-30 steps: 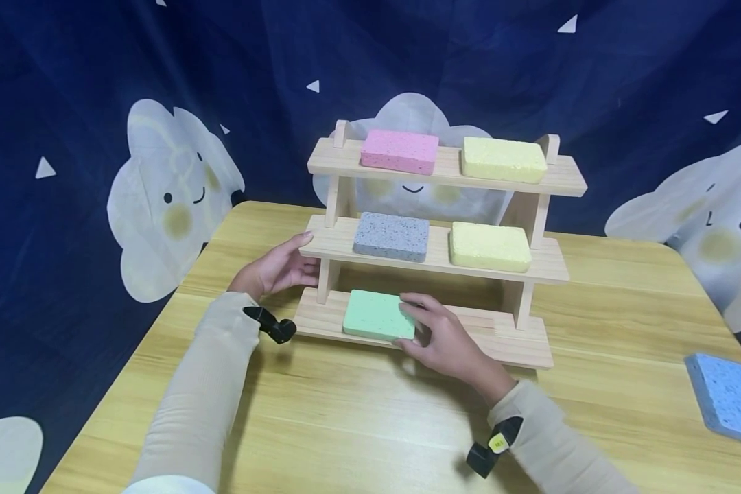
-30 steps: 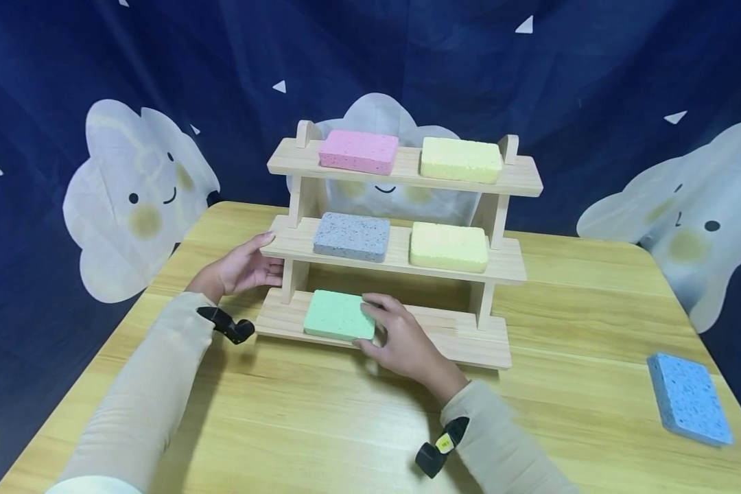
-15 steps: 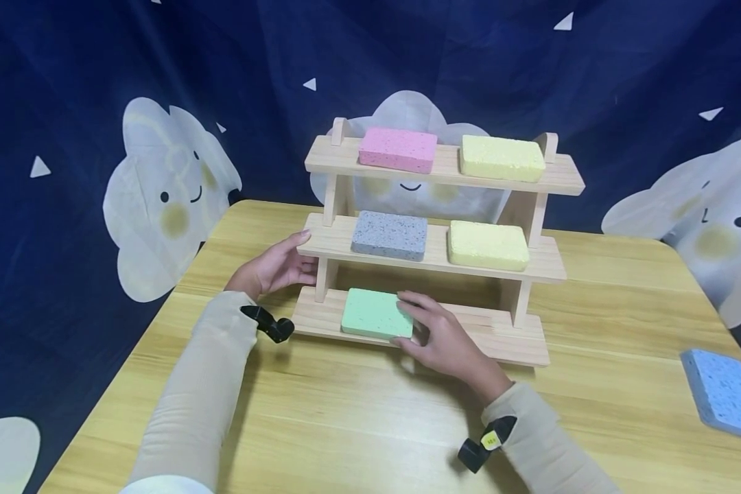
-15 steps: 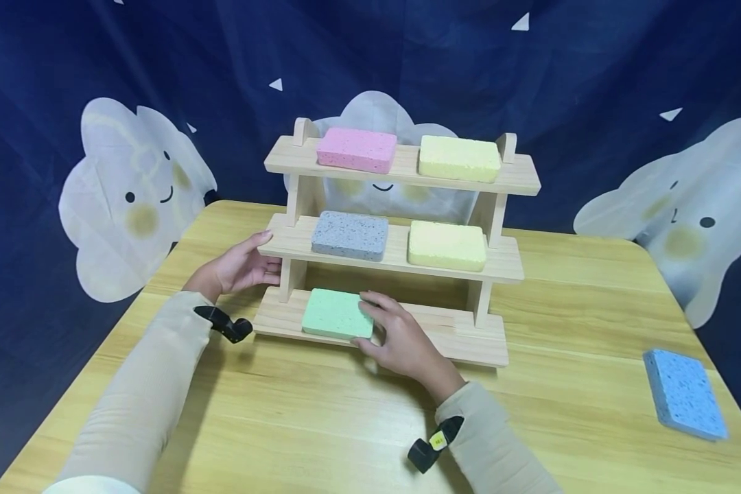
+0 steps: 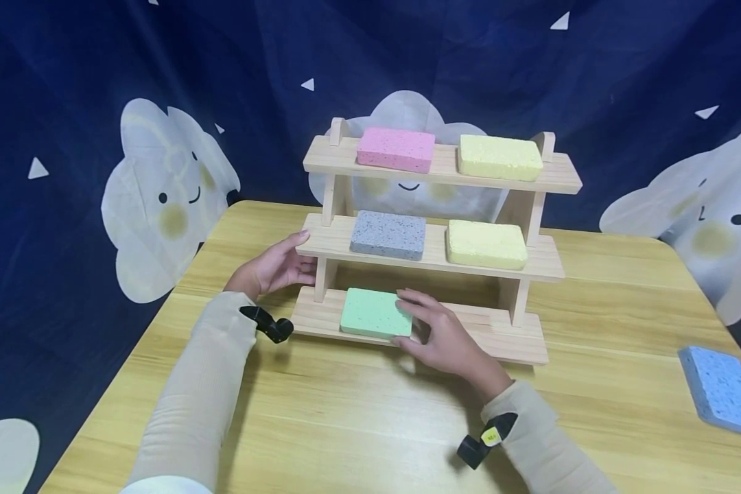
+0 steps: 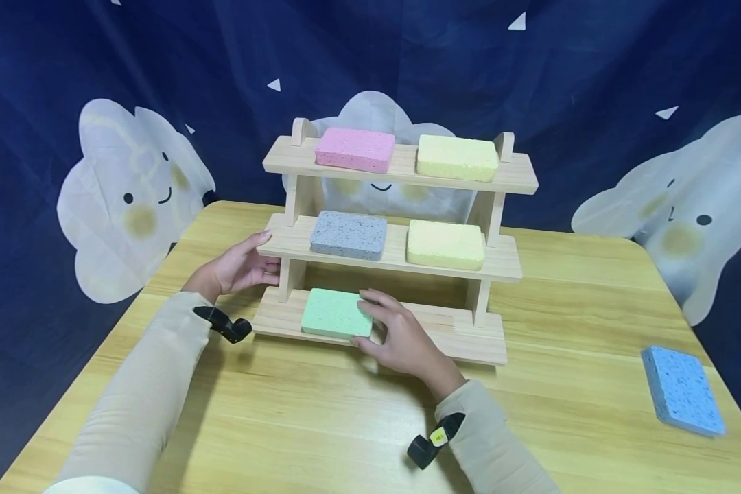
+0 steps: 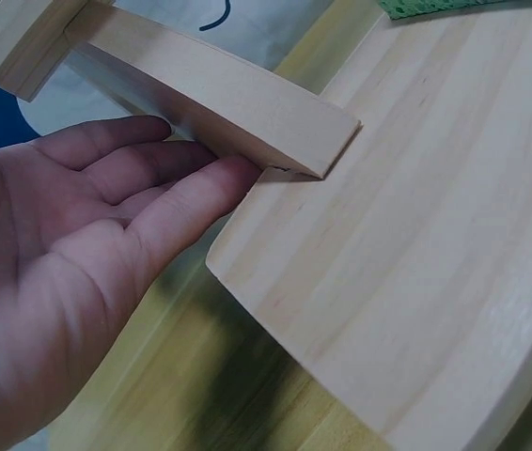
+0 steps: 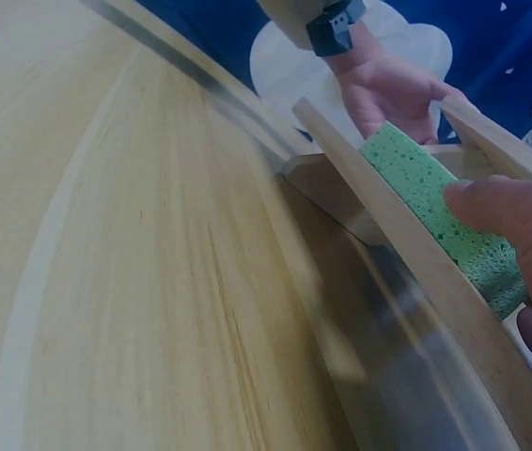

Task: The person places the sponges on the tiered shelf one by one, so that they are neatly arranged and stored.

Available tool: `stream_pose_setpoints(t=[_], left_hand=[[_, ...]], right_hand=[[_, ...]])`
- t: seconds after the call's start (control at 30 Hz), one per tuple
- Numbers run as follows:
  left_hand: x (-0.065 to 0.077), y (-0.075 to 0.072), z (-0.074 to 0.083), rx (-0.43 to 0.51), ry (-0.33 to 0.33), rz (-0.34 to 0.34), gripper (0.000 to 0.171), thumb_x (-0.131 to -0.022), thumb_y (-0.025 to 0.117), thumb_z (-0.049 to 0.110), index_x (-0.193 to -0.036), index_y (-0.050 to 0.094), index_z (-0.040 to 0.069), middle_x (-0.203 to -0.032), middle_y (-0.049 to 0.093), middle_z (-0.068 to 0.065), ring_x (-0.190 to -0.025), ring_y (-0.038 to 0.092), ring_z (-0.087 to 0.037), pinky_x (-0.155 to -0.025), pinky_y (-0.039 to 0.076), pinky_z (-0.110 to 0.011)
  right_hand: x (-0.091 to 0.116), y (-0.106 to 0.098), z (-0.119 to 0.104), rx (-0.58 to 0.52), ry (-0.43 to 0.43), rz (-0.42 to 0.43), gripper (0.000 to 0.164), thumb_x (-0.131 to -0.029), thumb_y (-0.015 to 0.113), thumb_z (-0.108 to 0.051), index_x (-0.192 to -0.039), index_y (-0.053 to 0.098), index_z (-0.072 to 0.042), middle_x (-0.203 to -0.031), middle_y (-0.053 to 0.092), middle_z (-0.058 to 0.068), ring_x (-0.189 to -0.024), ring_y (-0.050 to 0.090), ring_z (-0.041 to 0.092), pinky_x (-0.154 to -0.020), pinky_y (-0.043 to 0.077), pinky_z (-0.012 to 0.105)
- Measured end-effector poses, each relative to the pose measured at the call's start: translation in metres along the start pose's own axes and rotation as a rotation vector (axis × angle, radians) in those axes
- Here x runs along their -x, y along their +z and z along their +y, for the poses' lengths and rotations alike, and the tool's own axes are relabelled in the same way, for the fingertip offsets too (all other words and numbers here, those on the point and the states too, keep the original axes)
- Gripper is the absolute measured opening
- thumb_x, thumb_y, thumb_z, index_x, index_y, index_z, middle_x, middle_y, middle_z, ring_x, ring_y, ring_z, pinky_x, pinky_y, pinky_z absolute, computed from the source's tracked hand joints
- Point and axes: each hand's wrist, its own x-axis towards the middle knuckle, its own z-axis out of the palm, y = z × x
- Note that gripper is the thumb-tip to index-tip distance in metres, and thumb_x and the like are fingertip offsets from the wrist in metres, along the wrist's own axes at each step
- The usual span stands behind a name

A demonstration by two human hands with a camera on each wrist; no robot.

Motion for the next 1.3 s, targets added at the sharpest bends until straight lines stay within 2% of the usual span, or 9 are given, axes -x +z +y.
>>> stream_pose_setpoints(t=[0.17, 0.37, 0.6, 0.73, 0.93, 1.0, 1.17, 1.3], left_hand=[[0.0, 0.001, 0.0, 0.01, 0.0, 0.003, 0.066, -0.097, 0.033, 0.049, -0.146, 0.012, 0.01, -0.146, 0.023, -0.031, -0.133, 0.027, -0.045, -0.09, 0.05, -0.04], [0.0, -0.001, -0.002, 0.044, 0.007, -0.012, 0.056, -0.101, 0.025, 0.044, -0.144, 0.013, 0.01, -0.144, 0.023, -0.03, -0.132, 0.026, -0.044, -0.09, 0.049, -0.041], [-0.001, -0.002, -0.002, 0.035, 0.011, -0.017, 0.057, -0.101, 0.027, 0.044, -0.145, 0.012, 0.01, -0.144, 0.022, -0.031, -0.132, 0.027, -0.044, -0.09, 0.049, -0.041], [-0.002, -0.001, -0.002, 0.024, 0.008, -0.016, 0.06, -0.1, 0.028, 0.046, -0.145, 0.011, 0.01, -0.145, 0.021, -0.032, -0.132, 0.027, -0.044, -0.09, 0.049, -0.04], [-0.001, -0.001, -0.001, 0.026, -0.003, -0.011, 0.062, -0.1, 0.028, 0.047, -0.146, 0.009, 0.01, -0.146, 0.02, -0.033, -0.134, 0.024, -0.046, -0.09, 0.049, -0.04], [0.001, -0.001, -0.001, 0.026, -0.004, -0.007, 0.061, -0.1, 0.028, 0.046, -0.145, 0.009, 0.01, -0.146, 0.019, -0.034, -0.134, 0.023, -0.046, -0.089, 0.049, -0.04], [0.002, 0.0, -0.001, 0.016, 0.005, -0.013, 0.061, -0.1, 0.028, 0.046, -0.145, 0.009, 0.01, -0.146, 0.019, -0.034, -0.134, 0.023, -0.047, -0.089, 0.049, -0.04], [0.001, 0.001, -0.001, 0.013, 0.007, -0.017, 0.061, -0.1, 0.028, 0.047, -0.145, 0.01, 0.01, -0.146, 0.019, -0.034, -0.134, 0.024, -0.047, -0.089, 0.049, -0.04]], right_hand=[[0.0, -0.003, 0.0, -0.061, 0.05, 0.018, 0.058, -0.078, 0.076, -0.029, -0.127, 0.058, -0.004, -0.139, 0.048, 0.007, -0.126, 0.048, 0.027, -0.102, 0.04, 0.047], [-0.002, -0.006, 0.001, -0.175, 0.114, 0.065, 0.051, -0.081, 0.075, -0.023, -0.126, 0.059, -0.005, -0.137, 0.051, 0.005, -0.126, 0.047, 0.025, -0.103, 0.038, 0.046], [0.005, -0.013, 0.003, -0.226, 0.179, 0.084, 0.048, -0.084, 0.072, -0.021, -0.127, 0.058, -0.006, -0.135, 0.052, 0.009, -0.125, 0.048, 0.024, -0.106, 0.035, 0.045], [0.011, -0.022, 0.005, -0.215, 0.227, 0.103, 0.046, -0.085, 0.071, -0.021, -0.127, 0.058, -0.008, -0.133, 0.054, 0.008, -0.125, 0.048, 0.022, -0.106, 0.035, 0.041], [0.025, -0.037, 0.01, -0.155, 0.228, 0.124, 0.046, -0.085, 0.071, -0.015, -0.128, 0.057, -0.006, -0.13, 0.056, 0.01, -0.12, 0.053, 0.024, -0.1, 0.037, 0.018], [0.03, -0.041, 0.013, -0.168, 0.219, 0.134, 0.046, -0.085, 0.07, -0.011, -0.127, 0.056, -0.003, -0.125, 0.059, 0.014, -0.114, 0.058, 0.027, -0.097, 0.041, 0.018], [0.046, -0.055, 0.02, -0.191, 0.245, 0.163, 0.044, -0.085, 0.068, -0.004, -0.127, 0.055, 0.0, -0.115, 0.062, 0.015, -0.102, 0.063, 0.029, -0.088, 0.05, 0.027], [0.057, -0.067, 0.022, -0.165, 0.288, 0.179, 0.043, -0.086, 0.067, -0.005, -0.127, 0.055, 0.0, -0.115, 0.063, 0.015, -0.104, 0.061, 0.029, -0.088, 0.047, 0.017]])
